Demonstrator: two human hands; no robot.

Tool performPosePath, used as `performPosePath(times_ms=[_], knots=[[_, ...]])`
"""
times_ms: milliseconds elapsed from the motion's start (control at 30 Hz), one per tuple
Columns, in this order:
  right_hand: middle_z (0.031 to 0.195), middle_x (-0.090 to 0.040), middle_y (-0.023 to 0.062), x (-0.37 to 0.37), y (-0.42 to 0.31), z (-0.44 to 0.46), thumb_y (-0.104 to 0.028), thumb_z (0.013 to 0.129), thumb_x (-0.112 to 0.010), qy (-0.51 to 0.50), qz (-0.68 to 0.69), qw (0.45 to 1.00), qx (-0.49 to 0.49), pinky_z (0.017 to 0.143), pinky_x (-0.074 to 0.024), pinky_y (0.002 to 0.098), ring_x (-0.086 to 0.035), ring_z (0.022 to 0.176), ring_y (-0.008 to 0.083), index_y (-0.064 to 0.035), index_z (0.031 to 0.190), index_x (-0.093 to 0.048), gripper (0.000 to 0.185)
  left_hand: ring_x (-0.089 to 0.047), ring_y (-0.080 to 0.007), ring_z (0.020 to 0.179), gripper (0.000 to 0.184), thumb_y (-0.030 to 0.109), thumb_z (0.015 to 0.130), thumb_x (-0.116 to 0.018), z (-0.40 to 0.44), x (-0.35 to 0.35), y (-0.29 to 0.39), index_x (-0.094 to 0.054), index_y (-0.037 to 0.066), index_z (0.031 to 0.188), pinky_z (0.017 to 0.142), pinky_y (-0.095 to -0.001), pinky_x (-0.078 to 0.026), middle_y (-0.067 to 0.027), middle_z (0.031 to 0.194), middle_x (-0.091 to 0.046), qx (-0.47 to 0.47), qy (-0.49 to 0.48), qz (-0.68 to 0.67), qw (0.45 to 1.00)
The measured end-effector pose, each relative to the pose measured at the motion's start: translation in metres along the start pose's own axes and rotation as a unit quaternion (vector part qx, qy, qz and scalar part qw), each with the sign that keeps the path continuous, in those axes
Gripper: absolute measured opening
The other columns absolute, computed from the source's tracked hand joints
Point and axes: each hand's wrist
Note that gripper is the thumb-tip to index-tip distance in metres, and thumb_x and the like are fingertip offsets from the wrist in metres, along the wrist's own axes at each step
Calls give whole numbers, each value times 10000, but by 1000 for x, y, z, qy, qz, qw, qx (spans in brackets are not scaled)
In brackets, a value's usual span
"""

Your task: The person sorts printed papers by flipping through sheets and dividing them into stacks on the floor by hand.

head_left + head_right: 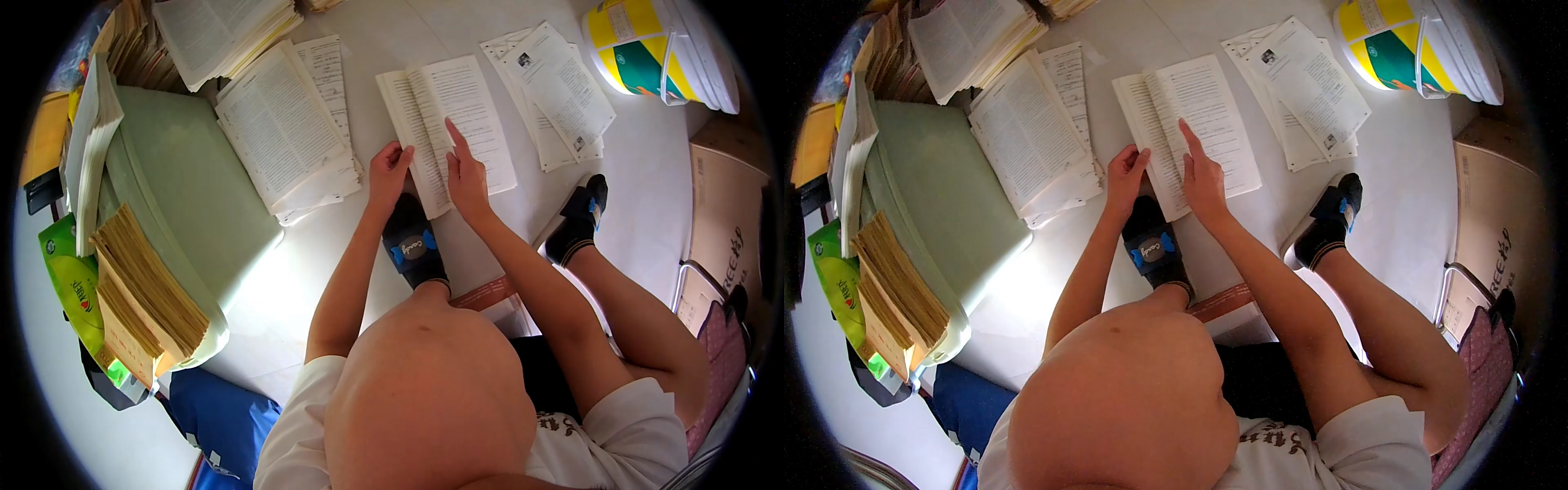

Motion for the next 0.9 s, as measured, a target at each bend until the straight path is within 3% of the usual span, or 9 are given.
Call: performPosePath(times_ms=[33, 67, 133, 267, 333, 600, 767, 900], knots=[[1153, -696, 200, -2, 2, 1, 45, 976, -504, 35, 12, 996, 78, 914, -543, 441, -664, 1051, 420, -171, 1324, -655, 436, -610, -73, 865, 222, 167, 1023, -655, 0, 0, 1, -678, -22, 1135, 782, -230, -497, -29, 978, -707, 6, 5, 4, 1000], [1153, -696, 200, -2, 10, 2, 45, 976, -504, 35, 11, 996, 78, 914, -543, 441, -664, 1051, 420, -171, 1324, -655, 436, -605, -70, 855, 223, 168, 1024, -653, -1, 0, 3, -679, -23, 1137, 774, -232, -496, -26, 977, -707, 13, 11, 8, 1000], [1112, -714, 153, -1, 19, 4, -61, 970, -595, -9, -33, 990, 136, 878, -551, 439, -684, 999, 383, -132, 1220, -706, 282, -603, -70, 855, 224, 168, 1023, -655, -3, -2, 10, -681, -22, 1138, 772, -234, -494, -23, 977, -706, 28, 16, -4, 999], [1123, -718, 151, -5, 10, 0, -203, 934, -694, -3, -76, 992, 101, 874, -554, 423, -692, 1012, 362, -98, 1149, -722, 241, -625, -61, 843, 210, 155, 1005, -669, -4, -4, 9, -695, -23, 1113, 741, -218, -492, -22, 947, -720, 10, 6, -23, 1000], [1123, -724, 142, -6, 9, 0, -310, 889, -749, -1, -69, 992, 109, 886, -552, 420, -698, 1012, 348, -78, 1137, -720, 341, -629, -63, 852, 214, 159, 1002, -674, -4, -4, 11, -694, -23, 1114, 750, -222, -497, -28, 963, -725, 8, 4, -12, 1000], [1087, -731, 168, -6, 20, 4, -279, 923, -707, -4, -66, 995, 78, 871, -551, 421, -700, 990, 366, -30, 1088, -725, 299, -644, -78, 853, 242, 185, 1009, -673, -5, -7, 12, -691, -28, 1122, 752, -240, -526, -46, 977, -727, -10, 11, 10, 1000], [1030, -731, 191, -6, 20, 5, -260, 962, -661, 10, -73, 995, 61, 831, -547, 439, -700, 939, 383, -14, 1045, -722, 266, -654, -95, 770, 337, 277, 1061, -594, -2, 0, -2, -695, -36, 1135, 716, -264, -557, -45, 922, -711, 20, 6, -19, 1000], [949, -734, 188, -5, 15, 5, -268, 984, -639, 4, -66, 997, 43, 780, -545, 451, -703, 883, 394, -17, 1001, -714, 263, -657, -111, 782, 323, 273, 1065, -588, -5, -2, 7, -703, -18, 1146, 729, -268, -554, -36, 942, -715, 39, -6, -33, 999]])
Point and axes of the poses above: each hand's wrist, its own z-axis towards the middle knuckle, its own x-axis out of the back of the hand, y = z × x
